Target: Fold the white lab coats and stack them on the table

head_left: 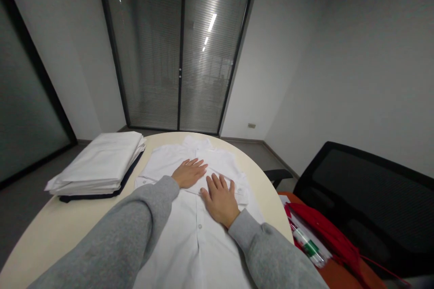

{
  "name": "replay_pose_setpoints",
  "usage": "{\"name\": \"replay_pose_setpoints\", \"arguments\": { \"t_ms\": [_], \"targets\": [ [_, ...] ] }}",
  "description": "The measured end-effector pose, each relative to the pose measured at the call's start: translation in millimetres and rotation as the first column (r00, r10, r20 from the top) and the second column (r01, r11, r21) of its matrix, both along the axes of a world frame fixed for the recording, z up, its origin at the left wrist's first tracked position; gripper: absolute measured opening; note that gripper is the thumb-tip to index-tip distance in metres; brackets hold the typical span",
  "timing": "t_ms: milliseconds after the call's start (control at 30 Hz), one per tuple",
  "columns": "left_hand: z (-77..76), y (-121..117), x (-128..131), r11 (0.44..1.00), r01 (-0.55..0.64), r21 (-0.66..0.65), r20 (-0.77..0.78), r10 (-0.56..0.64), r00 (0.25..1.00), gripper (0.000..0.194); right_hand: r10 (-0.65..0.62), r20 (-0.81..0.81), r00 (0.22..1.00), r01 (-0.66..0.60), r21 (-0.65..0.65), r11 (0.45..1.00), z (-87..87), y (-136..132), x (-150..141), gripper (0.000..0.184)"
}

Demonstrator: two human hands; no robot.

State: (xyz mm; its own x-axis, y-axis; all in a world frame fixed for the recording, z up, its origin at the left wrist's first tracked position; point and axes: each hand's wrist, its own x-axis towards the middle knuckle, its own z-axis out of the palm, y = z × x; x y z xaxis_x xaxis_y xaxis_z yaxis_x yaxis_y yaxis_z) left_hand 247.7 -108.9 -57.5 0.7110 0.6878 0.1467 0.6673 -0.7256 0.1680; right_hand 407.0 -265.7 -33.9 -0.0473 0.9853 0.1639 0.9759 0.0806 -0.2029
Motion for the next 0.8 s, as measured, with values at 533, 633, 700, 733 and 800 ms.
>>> {"name": "replay_pose_setpoints", "arguments": {
  "t_ms": [533,633,700,733,800],
  "targets": [
    [-7.3,2.7,0.0,1.000,-0.009,0.019,0.053,0.008,0.999,0.058,-0.106,0.060,0.993,0.107,-0.007,0.994,-11.0,13.9,22.1,0.063],
    [-7.1,3.7,-0.1,1.000,-0.015,0.008,0.055,0.014,0.998,0.058,-0.105,0.055,0.993,0.105,0.005,0.994,-8.8,15.3,20.3,0.062],
    [-6.7,4.0,0.3,1.000,-0.017,0.009,0.051,0.017,0.999,0.058,-0.110,0.065,0.992,0.107,0.040,0.993,-1.7,8.5,18.0,0.060],
    [-6.4,3.7,0.6,1.000,-0.018,0.013,0.048,0.017,0.999,0.058,-0.104,0.074,0.992,0.099,0.059,0.993,3.1,0.5,17.0,0.060],
    [-5.3,1.7,0.9,1.000,-0.020,0.021,0.039,0.019,0.999,0.057,-0.045,0.077,0.996,0.039,0.077,0.996,12.3,-27.0,15.9,0.060]
  ]
}}
